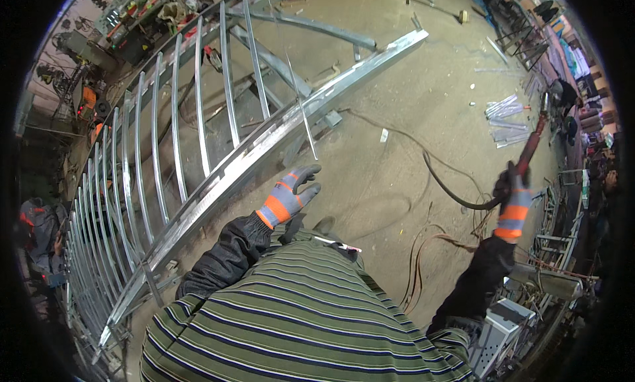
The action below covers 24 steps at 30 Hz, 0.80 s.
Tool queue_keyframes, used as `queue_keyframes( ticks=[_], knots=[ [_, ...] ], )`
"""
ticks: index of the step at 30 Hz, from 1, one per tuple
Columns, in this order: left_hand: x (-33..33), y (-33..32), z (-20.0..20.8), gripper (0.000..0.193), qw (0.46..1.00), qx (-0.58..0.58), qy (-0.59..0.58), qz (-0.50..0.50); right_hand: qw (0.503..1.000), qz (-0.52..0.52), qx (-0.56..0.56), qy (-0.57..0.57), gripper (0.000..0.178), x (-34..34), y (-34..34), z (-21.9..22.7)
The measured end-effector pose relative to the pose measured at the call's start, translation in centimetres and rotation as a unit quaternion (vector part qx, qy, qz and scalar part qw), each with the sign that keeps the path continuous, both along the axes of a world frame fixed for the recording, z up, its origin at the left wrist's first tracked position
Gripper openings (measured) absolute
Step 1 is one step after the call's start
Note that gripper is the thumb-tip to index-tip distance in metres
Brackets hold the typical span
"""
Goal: The person welds a large metal frame using a welding torch, creating bright sparks and arcs. They reposition the frame and continue welding different joints, then briefly inspect the work before moving the frame.
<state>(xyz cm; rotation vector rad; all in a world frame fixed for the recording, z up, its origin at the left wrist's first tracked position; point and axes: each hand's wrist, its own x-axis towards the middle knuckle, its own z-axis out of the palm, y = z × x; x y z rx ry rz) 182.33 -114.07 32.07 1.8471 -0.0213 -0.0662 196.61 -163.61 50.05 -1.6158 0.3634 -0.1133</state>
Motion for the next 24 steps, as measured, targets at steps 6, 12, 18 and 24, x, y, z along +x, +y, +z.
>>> queue_keyframes(
  ticks=[6, 12, 18, 24],
  knots=[
    [5.5, 1.8, 3.4, 0.048, 0.995, -0.043, 0.015, -0.088, 0.978, 0.008, -0.155, -0.142, 0.044, -3.1, 13.7, -7.8],
    [12.8, 6.1, 3.8, 0.049, 0.983, -0.094, -0.045, -0.15, 0.986, 0.083, -0.081, -0.123, 0.042, -3.8, 26.7, -9.3],
    [15.6, 8.5, 4.0, 0.047, 0.936, -0.278, 0.197, -0.089, 0.903, 0.302, -0.167, 0.255, 0.067, -3.8, 37.3, -8.1],
    [15.7, 9.0, 1.3, 0.016, 0.903, -0.302, 0.306, -0.02, 0.902, 0.272, -0.131, 0.309, 0.051, -1.1, 42.3, -8.9]
  ],
)
